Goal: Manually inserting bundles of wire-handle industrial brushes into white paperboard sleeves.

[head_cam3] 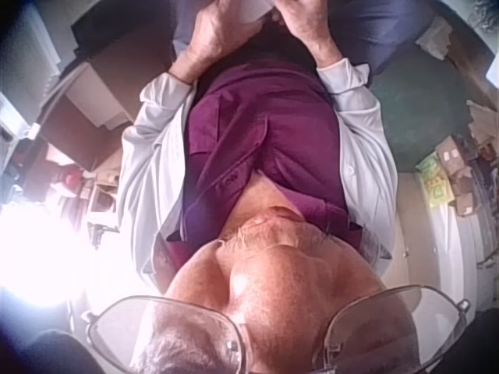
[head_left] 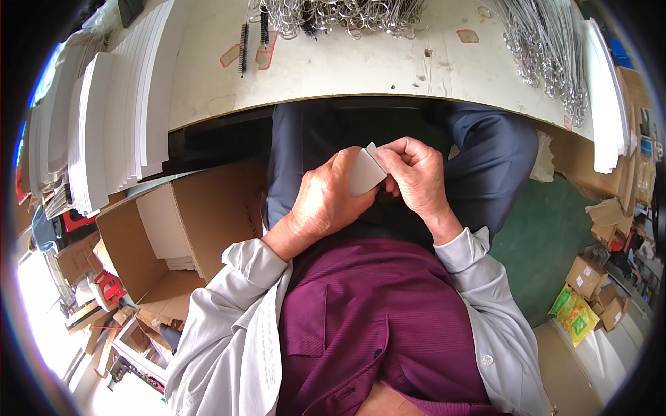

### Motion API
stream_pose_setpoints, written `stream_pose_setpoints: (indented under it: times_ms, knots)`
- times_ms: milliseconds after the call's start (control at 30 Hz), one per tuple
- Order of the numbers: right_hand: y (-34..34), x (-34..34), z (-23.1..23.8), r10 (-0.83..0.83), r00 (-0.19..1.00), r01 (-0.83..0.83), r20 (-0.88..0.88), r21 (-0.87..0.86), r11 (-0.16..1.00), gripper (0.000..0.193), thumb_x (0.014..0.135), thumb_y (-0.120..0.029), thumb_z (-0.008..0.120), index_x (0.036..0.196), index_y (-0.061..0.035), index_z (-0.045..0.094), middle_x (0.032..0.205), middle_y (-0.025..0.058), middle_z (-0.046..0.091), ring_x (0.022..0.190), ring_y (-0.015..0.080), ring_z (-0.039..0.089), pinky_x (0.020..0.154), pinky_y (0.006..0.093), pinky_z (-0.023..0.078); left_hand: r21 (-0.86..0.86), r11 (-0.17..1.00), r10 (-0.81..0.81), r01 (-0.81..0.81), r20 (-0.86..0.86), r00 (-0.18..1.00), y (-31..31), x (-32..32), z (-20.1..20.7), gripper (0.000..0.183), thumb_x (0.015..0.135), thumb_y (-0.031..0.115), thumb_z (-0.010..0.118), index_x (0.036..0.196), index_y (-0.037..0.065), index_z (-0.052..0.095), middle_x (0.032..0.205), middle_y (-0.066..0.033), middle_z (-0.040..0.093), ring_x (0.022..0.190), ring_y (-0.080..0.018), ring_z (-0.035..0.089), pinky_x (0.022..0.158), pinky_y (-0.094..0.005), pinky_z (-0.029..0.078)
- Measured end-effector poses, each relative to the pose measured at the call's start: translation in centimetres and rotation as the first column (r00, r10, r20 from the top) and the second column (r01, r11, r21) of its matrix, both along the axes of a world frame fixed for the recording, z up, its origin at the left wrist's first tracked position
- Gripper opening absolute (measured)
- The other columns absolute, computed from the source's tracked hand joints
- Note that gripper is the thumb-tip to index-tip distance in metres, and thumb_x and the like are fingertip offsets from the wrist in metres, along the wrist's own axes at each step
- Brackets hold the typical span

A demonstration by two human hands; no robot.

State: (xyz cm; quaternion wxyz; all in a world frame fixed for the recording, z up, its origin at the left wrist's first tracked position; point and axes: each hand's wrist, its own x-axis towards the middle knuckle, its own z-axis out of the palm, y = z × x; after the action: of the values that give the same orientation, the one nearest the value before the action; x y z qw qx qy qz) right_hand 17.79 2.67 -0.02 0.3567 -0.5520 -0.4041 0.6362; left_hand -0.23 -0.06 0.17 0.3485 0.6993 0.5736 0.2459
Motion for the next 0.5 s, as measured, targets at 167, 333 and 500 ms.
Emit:
stream_pose_setpoints:
  times_ms: [167,333,500]
  knots:
    - [-0.3,-0.3,-0.1,-0.005,1.0,0.003,0.03,0.069,0.998,0.012,0.096,-0.01,0.072,0.089,-0.0008,0.07,0.068,0.0013,0.068,0.053,0.0031,0.056,0.045,0.021,0.044,0.01,1.0,0.002,-0.002,0.008,1.0,-0.1,0.0,-0.3,0.058,0.076,0.016,0.085,0.125,0.0,0.058,0.104,-0.0221,0.072,0.094,-0.0391,0.074,0.079,-0.0439,0.061]
    - [-0.8,-0.7,-1.0,-0.024,0.98,-0.033,0.196,0.283,0.959,0.011,0.094,-0.007,0.074,0.088,0.0008,0.069,0.069,0.0031,0.069,0.059,0.0059,0.062,0.053,0.0246,0.05,0.033,0.999,-0.002,0.001,0.011,1.0,-0.2,0.0,-0.3,0.059,0.076,0.017,0.086,0.125,0.0,0.058,0.102,-0.0221,0.072,0.091,-0.0387,0.074,0.077,-0.0434,0.061]
    - [-0.9,-0.7,-0.5,-0.002,0.97,-0.09,0.242,0.368,0.925,0.01,0.094,-0.007,0.074,0.091,0.0019,0.07,0.072,0.0079,0.071,0.063,0.0083,0.066,0.057,0.0265,0.053,0.058,0.998,0.009,-0.01,0.022,1.0,-0.3,-0.3,-0.3,0.059,0.077,0.017,0.086,0.126,0.0,0.058,0.102,-0.022,0.072,0.091,-0.0387,0.074,0.077,-0.043,0.061]
